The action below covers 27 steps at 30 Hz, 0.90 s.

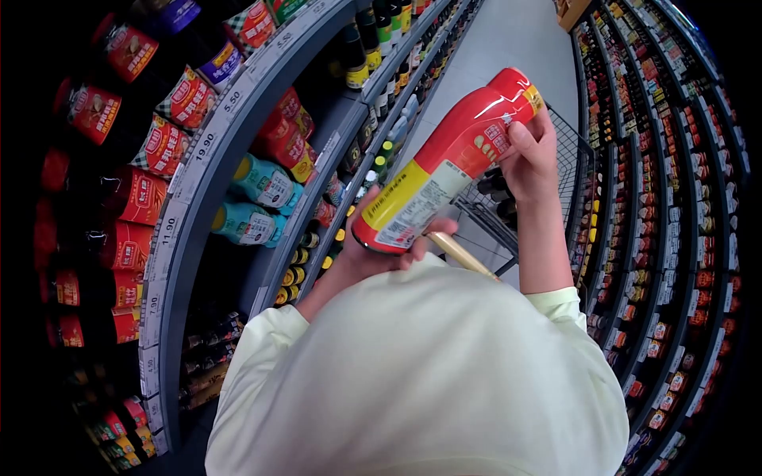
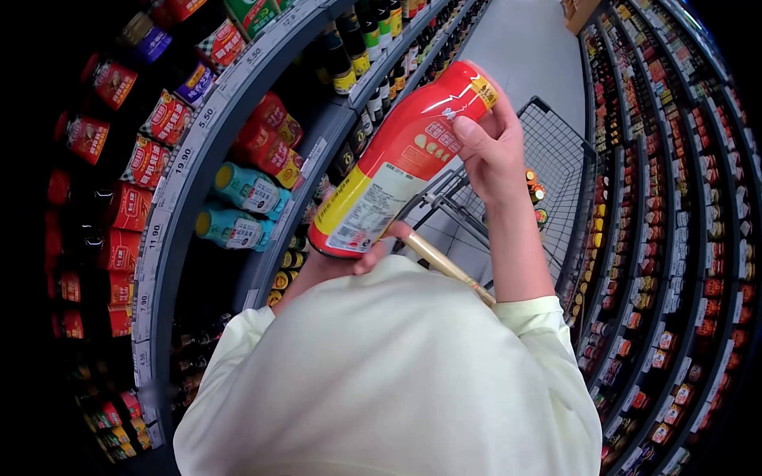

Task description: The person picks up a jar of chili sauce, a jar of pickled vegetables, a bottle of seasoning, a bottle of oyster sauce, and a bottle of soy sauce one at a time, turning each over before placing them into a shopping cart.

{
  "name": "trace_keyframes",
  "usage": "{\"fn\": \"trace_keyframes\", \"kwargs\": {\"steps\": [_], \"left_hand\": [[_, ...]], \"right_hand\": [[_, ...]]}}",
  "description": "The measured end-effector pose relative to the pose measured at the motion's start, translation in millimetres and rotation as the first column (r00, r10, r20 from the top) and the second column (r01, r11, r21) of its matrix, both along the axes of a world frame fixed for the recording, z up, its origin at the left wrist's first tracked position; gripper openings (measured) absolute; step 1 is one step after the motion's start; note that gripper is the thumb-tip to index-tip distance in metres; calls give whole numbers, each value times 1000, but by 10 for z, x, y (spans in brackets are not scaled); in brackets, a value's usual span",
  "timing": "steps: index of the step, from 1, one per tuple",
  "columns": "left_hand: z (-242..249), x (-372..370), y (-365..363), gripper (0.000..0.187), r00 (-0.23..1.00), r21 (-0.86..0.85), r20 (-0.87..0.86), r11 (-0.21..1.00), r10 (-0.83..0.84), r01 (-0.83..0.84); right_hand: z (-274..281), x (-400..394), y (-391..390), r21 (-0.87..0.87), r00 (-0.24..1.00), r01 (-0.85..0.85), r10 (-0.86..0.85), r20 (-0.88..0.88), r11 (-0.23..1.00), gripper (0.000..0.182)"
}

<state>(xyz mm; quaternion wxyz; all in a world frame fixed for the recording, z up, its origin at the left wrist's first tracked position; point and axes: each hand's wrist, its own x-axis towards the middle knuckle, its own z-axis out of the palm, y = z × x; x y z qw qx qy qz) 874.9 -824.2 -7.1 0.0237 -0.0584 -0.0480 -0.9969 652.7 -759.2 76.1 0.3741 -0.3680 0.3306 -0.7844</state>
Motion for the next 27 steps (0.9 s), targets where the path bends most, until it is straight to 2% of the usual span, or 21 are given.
{"fn": "trace_keyframes", "kwargs": {"steps": [1, 2, 3, 4, 5, 6, 7, 9, 10, 12, 13, 15, 17, 19, 20, 21, 23, 24, 25, 26, 27], "left_hand": [[-28, 21, -47, 71, 990, 33, -133, 999, 40, -36], [-84, 50, -101, 71, 978, 10, -205, 999, 42, -40], [-84, 80, -166, 71, 979, 17, -200, 999, 42, -40], [-70, 114, -228, 74, 982, -198, -87, 963, 169, -184], [-40, 143, -259, 78, 950, -415, -2, 864, 311, -284], [169, 106, -214, 72, 874, -560, 108, 755, 475, -341], [140, 50, -215, 73, 792, -618, 162, 686, 589, -384], [224, 47, -286, 76, 757, -813, 149, 515, 637, -273], [199, 43, -310, 76, 751, -814, 149, 511, 643, -276], [134, 39, -337, 80, 721, -922, 81, 326, 688, -207], [154, 28, -345, 80, 712, -924, 82, 320, 697, -207], [184, 20, -321, 80, 703, -966, 46, 212, 710, -150], [176, 14, -332, 80, 690, -972, 54, 197, 721, -130], [161, 6, -374, 80, 657, -998, 66, 51, 751, 43], [138, -6, -398, 74, 675, -951, 202, 307, 710, -38], [72, -29, -422, 74, 665, -950, 211, 310, 716, -32], [-62, -59, -450, 67, 685, -926, 164, 350, 710, -141], [-52, -53, -451, 61, 668, -952, 179, 299, 722, -68], [-55, -49, -455, 61, 647, -954, 183, 293, 741, -66], [-62, -50, -456, 60, 615, -990, 117, 143, 779, 8], [-71, -49, -454, 59, 593, -996, 50, -7, 804, 92]], "right_hand": [[-34, 62, -88, -18, 996, -74, 74, 38, 997, 72], [-102, 121, -171, 5, 996, -62, 61, 57, 998, 74], [-166, 126, -223, 12, 996, -61, 60, 62, 998, 74], [-230, 117, -254, 74, 990, -112, 105, 99, 991, 74], [-287, 115, -274, 136, 980, -164, 146, 139, 977, 75], [-324, 138, -316, 200, 980, -154, 123, 156, 968, 78], [-339, 157, -351, 206, 980, -154, 123, 157, 966, 78], [-353, 199, -430, 450, 992, -87, 34, 125, 889, 78], [-311, 243, -480, 512, 995, -48, -1, 96, 858, 77], [-426, 216, -582, 539, 998, -43, 7, 70, 841, 76], [-456, 201, -635, 564, 999, -27, 6, 39, 825, 76], [-472, 195, -658, 568, 997, -40, -5, 76, 822, 74], [-495, 182, -651, 524, 996, -28, -19, 84, 852, 70], [-493, 155, -636, 485, 991, -60, -5, 132, 872, 68], [-502, 135, -632, 471, 990, -60, -7, 138, 880, 67], [-504, 125, -628, 457, 990, -60, -7, 144, 887, 67], [-490, 109, -614, 464, 991, -80, 19, 134, 882, 66], [-510, 69, -616, 456, 994, -78, 31, 109, 887, 66], [-513, 73, -634, 445, 995, -80, 46, 87, 892, 66], [-486, 105, -644, 435, 995, -64, 25, 94, 898, 63], [-433, 89, -646, 487, 999, -19, 36, -25, 873, 59]]}}
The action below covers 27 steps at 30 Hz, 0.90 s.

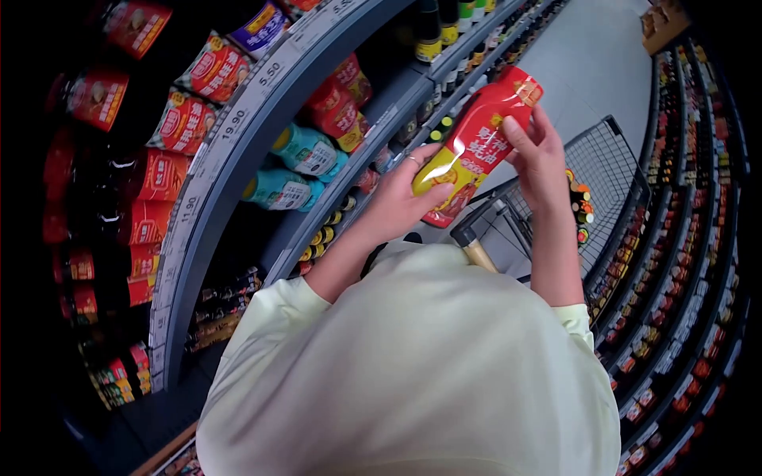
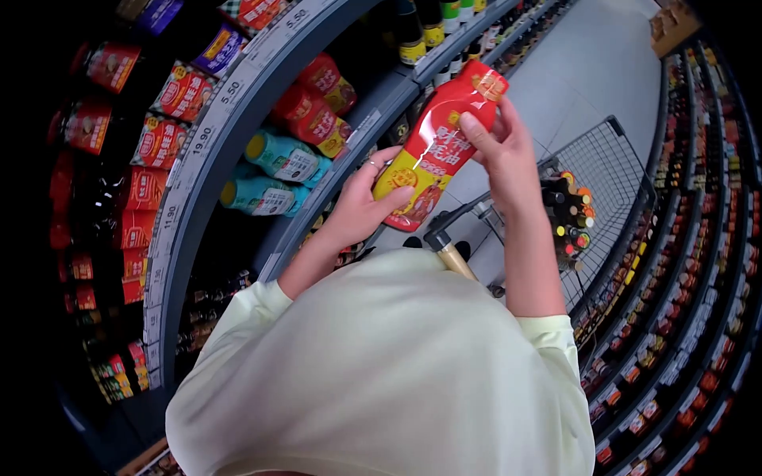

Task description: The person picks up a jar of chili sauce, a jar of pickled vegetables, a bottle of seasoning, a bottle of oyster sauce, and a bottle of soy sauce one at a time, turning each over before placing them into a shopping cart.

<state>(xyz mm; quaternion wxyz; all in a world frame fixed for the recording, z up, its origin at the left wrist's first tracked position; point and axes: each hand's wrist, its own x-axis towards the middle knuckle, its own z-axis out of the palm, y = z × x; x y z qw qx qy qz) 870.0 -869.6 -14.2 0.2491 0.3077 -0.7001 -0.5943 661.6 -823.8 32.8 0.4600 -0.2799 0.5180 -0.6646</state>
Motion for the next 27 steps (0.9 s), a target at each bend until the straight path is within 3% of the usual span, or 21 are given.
{"fn": "trace_keyframes", "kwargs": {"steps": [1, 2, 4, 5, 8, 10, 12, 14, 16, 17, 20, 21, 25, 27], "left_hand": [[59, -6, 1, 60, 991, -179, 122, 983, 59, -36], [82, -5, -11, 60, 989, -179, 131, 983, 72, -48], [104, -27, -92, 61, 924, -465, 339, 885, 180, -2], [-38, -31, -169, 60, 943, -602, 246, 798, 222, -31], [-121, -50, -314, 54, 955, -698, 170, 714, 243, -57], [-228, -66, -381, 55, 951, -681, 152, 726, 270, -98], [-357, -87, -457, 54, 915, -709, 28, 654, 402, -265], [-435, -103, -507, 60, 905, -724, 28, 633, 424, -274], [-441, -199, -491, 75, 810, -749, -39, 519, 586, -411], [-476, -208, -502, 87, 826, -720, -11, 568, 564, -398], [-520, -229, -565, 93, 807, -728, 5, 555, 591, -402], [-511, -213, -571, 93, 826, -682, 50, 623, 561, -382], [-596, -161, -563, 95, 852, -618, 68, 693, 519, -372], [-625, -128, -491, 87, 838, -530, 170, 765, 518, -365]], "right_hand": [[16, -78, -7, 50, 997, -37, 40, -65, 998, 58], [28, -142, -18, 100, 988, -66, 79, -131, 993, 58], [33, -187, -71, 148, 984, -65, 88, -154, 987, 61], [33, -174, -113, 159, 987, -46, 70, -143, 986, 59], [-7, -65, -247, 144, 994, 10, 6, -105, 990, 54], [-33, 40, -355, 116, 996, 43, -34, -82, 992, 52], [-37, 177, -451, -19, 996, 81, -82, -46, 997, 54], [-22, 325, -568, -71, 997, 54, -57, -46, 996, 53], [-154, 376, -780, -330, 936, -32, -88, -342, 944, 56], [-214, 362, -890, -334, 888, -90, -76, -454, 938, 58], [-276, 459, -1122, -398, 874, -174, -45, -485, 900, 58], [-301, 470, -1194, -375, 857, -199, -25, -515, 906, 55], [-384, 518, -1497, -332, 794, -206, -41, -606, 920, 54], [-429, 558, -1637, -319, 776, -235, -21, -631, 918, 53]]}}
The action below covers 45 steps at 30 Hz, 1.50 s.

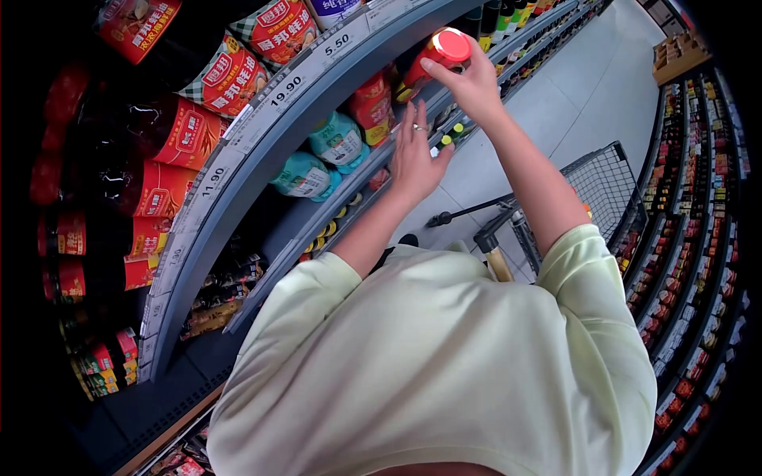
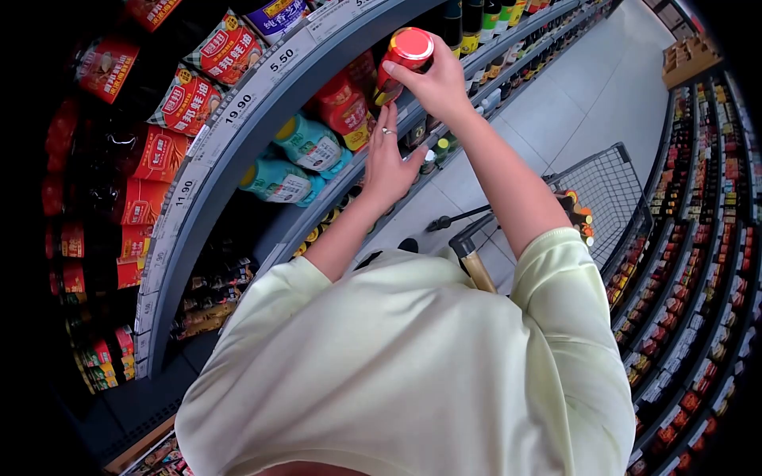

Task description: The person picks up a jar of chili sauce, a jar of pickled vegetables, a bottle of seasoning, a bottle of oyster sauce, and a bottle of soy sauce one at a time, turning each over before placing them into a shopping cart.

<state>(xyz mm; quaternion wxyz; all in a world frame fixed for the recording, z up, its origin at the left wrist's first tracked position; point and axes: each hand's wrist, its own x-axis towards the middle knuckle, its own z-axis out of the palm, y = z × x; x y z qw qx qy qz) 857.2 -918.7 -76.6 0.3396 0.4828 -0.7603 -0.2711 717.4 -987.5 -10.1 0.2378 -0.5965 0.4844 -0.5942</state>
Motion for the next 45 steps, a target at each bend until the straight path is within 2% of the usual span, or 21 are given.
{"fn": "trace_keyframes", "kwargs": {"steps": [1, 4, 7, 10, 18, 20, 23, 24, 25, 27, 29, 31, 33, 35, 36, 37, 39, 41, 43, 44, 45], "left_hand": [[-23, 29, 31, 87, 1000, 1, 2, 1000, -2, 2], [-111, 113, 144, 59, 997, 67, 21, 995, -80, 79], [-142, 180, 259, 56, 995, 113, -4, 989, -97, 97], [-151, 231, 343, 49, 990, 110, -4, 984, -139, 138], [-299, 257, 530, 47, 965, 155, -13, 953, -260, 259], [-242, 232, 564, 47, 958, 179, -74, 941, -279, 288], [-164, 214, 580, 46, 943, 165, -168, 935, -288, 315], [-130, 213, 583, 46, 938, 160, -167, 931, -303, 329], [-92, 218, 592, 44, 939, 125, -168, 939, -299, 321], [-11, 211, 593, 43, 932, 87, -180, 939, -314, 333], [68, 202, 596, 42, 916, -22, -148, 927, -373, 374], [127, 136, 596, 39, 892, -130, -105, 895, -440, 427], [142, 26, 610, 33, 836, -224, -101, 831, -539, 509], [173, -90, 659, 24, 779, -292, -30, 751, -626, 592], [197, -156, 676, 24, 723, -319, -16, 689, -691, 651], [205, -218, 685, 23, 664, -348, 0, 623, -747, 701], [199, -296, 731, 24, 536, -321, 30, 500, -844, 805], [220, -371, 745, 27, 414, -301, 59, 380, -908, 875], [265, -440, 749, 37, 218, -213, 184, 178, -958, 961], [218, -473, 743, 44, 217, -241, 282, 150, -935, 959], [217, -479, 743, 44, 195, -237, 284, 128, -939, 963]], "right_hand": [[-24, 23, -57, 5, 999, -21, 21, -29, 1000, 53], [-78, 46, -230, 77, 992, -19, 28, -125, 997, 51], [-30, 127, -306, 154, 984, -140, 155, -89, 978, 57], [92, 207, -321, 220, 944, -57, 124, -304, 974, 59], [-79, 247, -495, 187, 957, -59, 109, -267, 981, 62], [-28, 235, -427, 298, 951, -33, 122, -284, 954, 67], [-43, 189, -171, 255, 986, 14, 29, -164, 967, 71], [-196, 99, -60, 71, 938, 119, -89, -336, 990, 74], [-268, 56, 157, 159, 983, 125, -101, -154, 979, 72], [-190, -85, 778, 298, 985, 169, -167, -35, 939, 53], [-217, -322, 1444, 285, 953, 301, -286, -96, 910, 31], [-299, -626, 2148, 407, 878, 478, -436, -197, 778, 21], [-440, -889, 2870, 396, 779, 614, -605, -163, 683, 16], [-495, -1115, 3642, 382, 596, 800, -680, -427, 462, 20], [-448, -1125, 3983, 427, 495, 857, -690, -528, 289, 24], [-361, -1099, 4281, 454, 403, 884, -673, -621, 110, 29], [-227, -974, 4792, 314, 230, 946, -518, -824, -79, 37], [-549, -896, 5570, 251, 137, 940, -419, -898, -230, 40], [-622, -644, 5841, 291, 104, 793, -352, -930, -536, 44], [-647, -560, 5902, 294, 97, 777, -356, -929, -556, 44], [-653, -491, 5885, 218, -11, 773, -355, -935, -597, 46]]}}
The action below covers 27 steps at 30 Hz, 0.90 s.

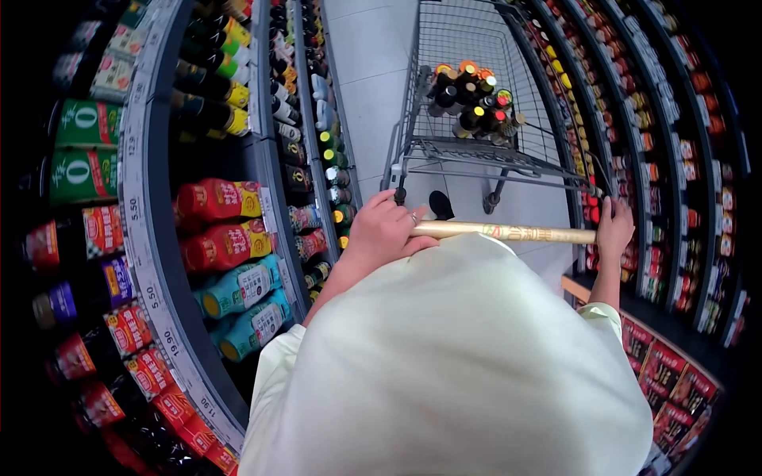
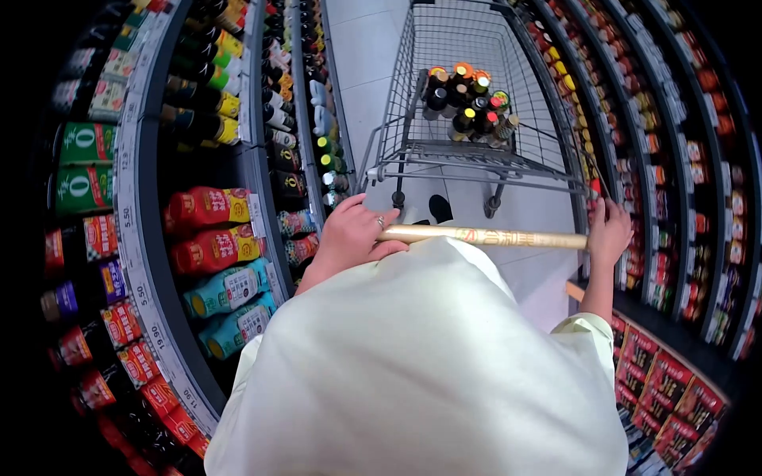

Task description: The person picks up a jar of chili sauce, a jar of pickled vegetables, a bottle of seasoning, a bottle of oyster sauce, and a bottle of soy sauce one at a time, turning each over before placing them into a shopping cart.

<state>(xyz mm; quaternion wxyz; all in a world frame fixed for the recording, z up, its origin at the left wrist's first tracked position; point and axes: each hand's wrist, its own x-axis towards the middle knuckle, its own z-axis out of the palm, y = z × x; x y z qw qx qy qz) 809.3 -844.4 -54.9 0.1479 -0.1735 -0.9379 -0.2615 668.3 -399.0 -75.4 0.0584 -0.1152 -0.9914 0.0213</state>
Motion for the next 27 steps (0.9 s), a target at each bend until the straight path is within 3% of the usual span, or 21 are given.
{"fn": "trace_keyframes", "kwargs": {"steps": [4, 11, 16, 19, 22, 25, 27], "left_hand": [[46, 3, -29, 45, 998, -64, 67, 998, -3, 7], [54, 165, -69, 43, 993, -65, 112, 997, 49, -41], [51, 271, -58, 44, 994, -40, 78, 997, 72, -69], [33, 312, -66, 45, 996, 12, 39, 997, 76, -77], [-56, 342, -67, 44, 996, -13, -44, 997, 74, -75], [-40, 362, -94, 41, 996, -55, -46, 996, 74, -77], [-35, 357, -97, 39, 995, -80, -57, 993, 88, -92]], "right_hand": [[14, 173, -218, -44, 966, 168, -174, -193, 985, 41], [-104, 223, -204, -245, 842, 59, -180, -508, 968, 26], [-95, 268, -203, -332, 869, 32, -190, -457, 943, 26], [-69, 262, -238, -404, 896, 101, -259, -360, 909, 31], [-198, 212, -124, -294, 921, 143, -236, -310, 945, 35], [-87, 162, -209, -335, 961, 172, -233, -150, 926, 41], [-74, 103, -247, -328, 961, 171, -230, -151, 929, 42]]}}
